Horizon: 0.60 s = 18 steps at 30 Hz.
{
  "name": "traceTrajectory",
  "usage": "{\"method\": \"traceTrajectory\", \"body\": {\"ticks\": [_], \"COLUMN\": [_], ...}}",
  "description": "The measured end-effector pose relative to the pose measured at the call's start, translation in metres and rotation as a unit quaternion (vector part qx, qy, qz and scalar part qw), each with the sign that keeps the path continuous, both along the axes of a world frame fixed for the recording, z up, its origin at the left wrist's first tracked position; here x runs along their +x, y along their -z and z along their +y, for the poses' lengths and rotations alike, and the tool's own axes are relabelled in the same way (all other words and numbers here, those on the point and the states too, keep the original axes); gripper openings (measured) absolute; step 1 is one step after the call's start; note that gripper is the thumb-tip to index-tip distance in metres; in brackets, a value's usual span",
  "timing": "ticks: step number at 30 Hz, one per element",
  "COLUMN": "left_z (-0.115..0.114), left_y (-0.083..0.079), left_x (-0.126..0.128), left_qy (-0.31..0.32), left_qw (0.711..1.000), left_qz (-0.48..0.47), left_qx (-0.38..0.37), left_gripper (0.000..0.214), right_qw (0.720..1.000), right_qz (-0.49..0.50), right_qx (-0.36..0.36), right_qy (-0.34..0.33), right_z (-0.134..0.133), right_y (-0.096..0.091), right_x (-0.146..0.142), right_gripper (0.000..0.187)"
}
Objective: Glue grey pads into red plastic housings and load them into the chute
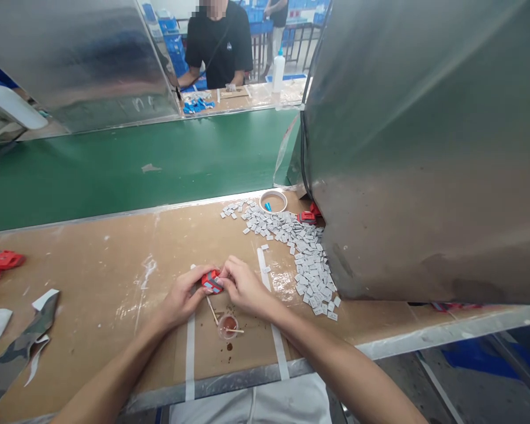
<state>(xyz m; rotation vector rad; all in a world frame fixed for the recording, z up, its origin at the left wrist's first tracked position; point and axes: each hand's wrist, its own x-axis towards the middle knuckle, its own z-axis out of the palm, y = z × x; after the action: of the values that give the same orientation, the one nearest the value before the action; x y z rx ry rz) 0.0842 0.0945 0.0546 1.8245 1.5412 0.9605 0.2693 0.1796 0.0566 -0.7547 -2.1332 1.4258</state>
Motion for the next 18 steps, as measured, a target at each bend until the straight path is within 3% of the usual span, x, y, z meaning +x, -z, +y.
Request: {"method": "traceTrajectory", "body": {"ticks": [10, 18], "left_z": [0.001, 0.002], "left_y": [-0.012, -0.002], "left_x": [0.000, -0.004], "left_qy": [-0.037, -0.025], "left_qw": [0.998, 0.999], "left_qz": [0.025, 0.031], "left_qx": [-0.040, -0.001], "left_gripper": [0.037, 0.032], "right_qw": [0.999, 1.000], "right_qz": [0.034, 0.015], "right_qx": [-0.038, 0.007], "right_qy": [0.019, 0.011], "right_z": [0.002, -0.001], "right_y": [-0.014, -0.005], "right_x": [0.003, 0.000], "right_gripper": [0.006, 0.018]}}
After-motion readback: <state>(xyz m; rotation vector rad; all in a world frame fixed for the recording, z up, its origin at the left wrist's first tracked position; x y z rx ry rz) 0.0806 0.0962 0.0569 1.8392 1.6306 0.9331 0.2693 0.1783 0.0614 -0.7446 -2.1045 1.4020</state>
